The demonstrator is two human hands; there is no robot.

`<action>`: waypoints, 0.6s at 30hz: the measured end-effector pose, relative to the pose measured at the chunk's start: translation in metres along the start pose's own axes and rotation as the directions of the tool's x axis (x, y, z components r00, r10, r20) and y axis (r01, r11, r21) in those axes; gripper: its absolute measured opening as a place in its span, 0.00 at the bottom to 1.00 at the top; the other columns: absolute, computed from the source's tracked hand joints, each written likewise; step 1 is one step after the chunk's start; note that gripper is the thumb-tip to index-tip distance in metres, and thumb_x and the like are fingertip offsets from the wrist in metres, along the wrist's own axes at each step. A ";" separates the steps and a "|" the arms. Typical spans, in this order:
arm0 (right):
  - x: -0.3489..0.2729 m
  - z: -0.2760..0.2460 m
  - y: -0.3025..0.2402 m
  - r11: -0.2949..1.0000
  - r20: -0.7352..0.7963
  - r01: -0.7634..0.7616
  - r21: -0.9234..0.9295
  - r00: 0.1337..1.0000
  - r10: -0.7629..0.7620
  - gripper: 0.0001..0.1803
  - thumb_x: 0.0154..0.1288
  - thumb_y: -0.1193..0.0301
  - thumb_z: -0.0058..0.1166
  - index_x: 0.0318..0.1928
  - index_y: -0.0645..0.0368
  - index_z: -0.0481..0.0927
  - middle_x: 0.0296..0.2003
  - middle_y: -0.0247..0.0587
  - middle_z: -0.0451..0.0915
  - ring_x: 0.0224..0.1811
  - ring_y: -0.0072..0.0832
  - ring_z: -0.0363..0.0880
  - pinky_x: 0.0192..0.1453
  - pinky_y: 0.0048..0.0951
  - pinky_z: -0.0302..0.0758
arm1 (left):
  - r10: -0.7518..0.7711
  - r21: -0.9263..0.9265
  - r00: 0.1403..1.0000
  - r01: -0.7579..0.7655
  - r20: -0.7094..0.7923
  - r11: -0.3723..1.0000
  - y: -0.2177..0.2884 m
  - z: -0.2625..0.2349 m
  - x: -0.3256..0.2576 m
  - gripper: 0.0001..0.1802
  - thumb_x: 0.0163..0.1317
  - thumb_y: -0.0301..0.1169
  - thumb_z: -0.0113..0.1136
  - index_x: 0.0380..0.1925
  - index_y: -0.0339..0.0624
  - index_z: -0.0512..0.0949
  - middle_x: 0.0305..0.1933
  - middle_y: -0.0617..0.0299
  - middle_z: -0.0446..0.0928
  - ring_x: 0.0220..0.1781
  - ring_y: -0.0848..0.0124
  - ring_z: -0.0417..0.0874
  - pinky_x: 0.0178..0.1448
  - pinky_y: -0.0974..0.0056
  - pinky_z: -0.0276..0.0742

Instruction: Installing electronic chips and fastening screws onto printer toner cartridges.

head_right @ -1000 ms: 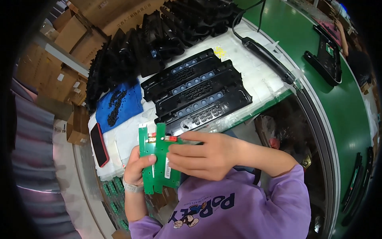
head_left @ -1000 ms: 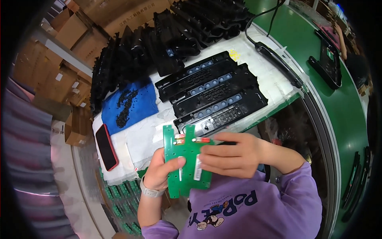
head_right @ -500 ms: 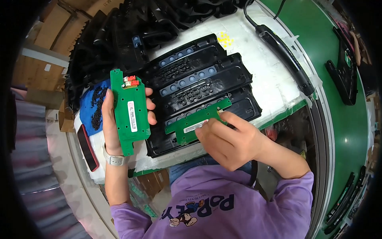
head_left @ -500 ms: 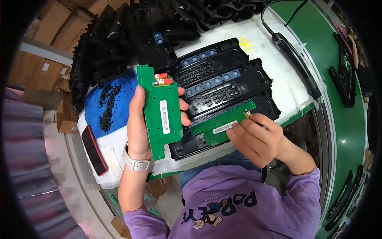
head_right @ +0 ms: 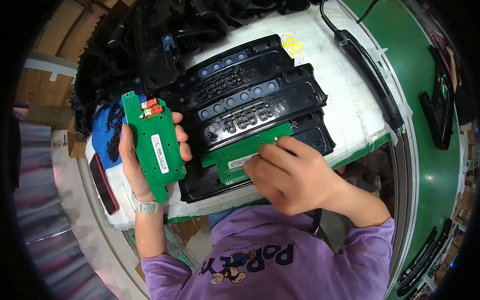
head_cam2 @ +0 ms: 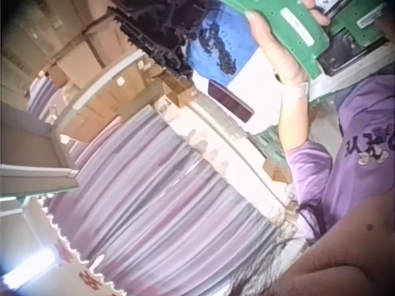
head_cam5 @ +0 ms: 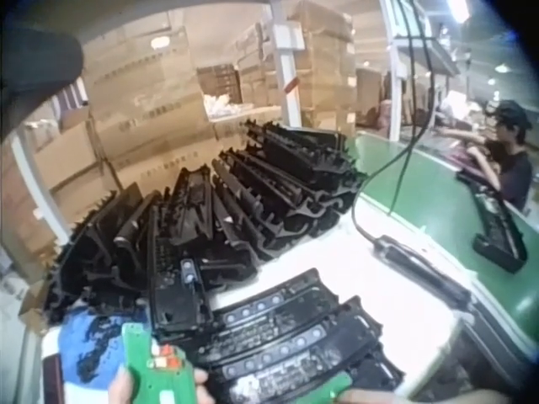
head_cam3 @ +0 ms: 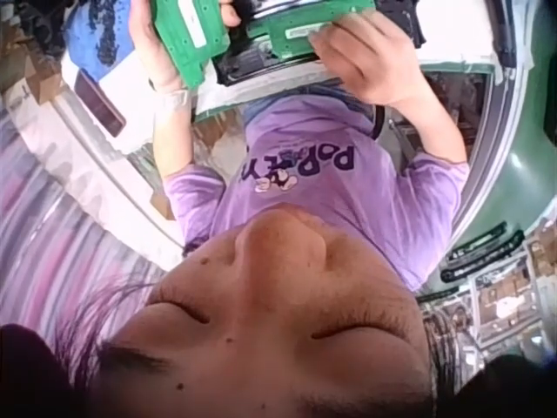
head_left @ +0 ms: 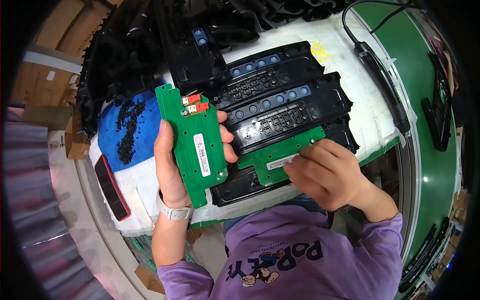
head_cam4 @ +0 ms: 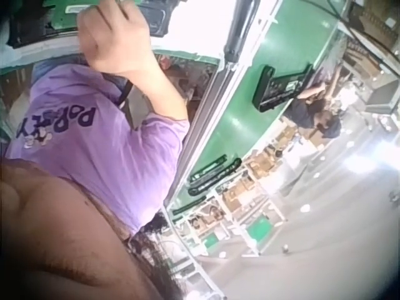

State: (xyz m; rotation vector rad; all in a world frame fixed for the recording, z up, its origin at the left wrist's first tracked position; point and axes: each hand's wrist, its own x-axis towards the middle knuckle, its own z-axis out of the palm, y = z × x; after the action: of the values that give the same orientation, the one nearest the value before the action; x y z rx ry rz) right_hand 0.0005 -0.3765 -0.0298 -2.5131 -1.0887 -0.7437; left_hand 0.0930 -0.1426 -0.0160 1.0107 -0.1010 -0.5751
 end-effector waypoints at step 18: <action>0.009 -0.004 0.001 0.921 0.113 -0.271 0.278 0.962 0.249 0.22 0.34 0.70 0.65 0.37 0.60 0.82 0.37 0.38 0.74 0.40 0.37 0.74 0.42 0.37 0.73 | 0.084 0.114 0.994 -0.091 0.063 0.989 -0.004 -0.005 -0.003 0.46 0.60 0.63 0.46 0.54 0.22 0.64 0.41 0.48 0.77 0.38 0.63 0.83 0.42 0.66 0.81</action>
State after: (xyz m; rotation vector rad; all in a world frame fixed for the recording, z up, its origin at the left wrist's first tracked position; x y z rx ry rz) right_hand 0.0048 -0.3738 -0.0213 -2.3798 -0.7944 -0.3855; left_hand 0.0910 -0.1392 -0.0211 1.0976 -0.2315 -0.5232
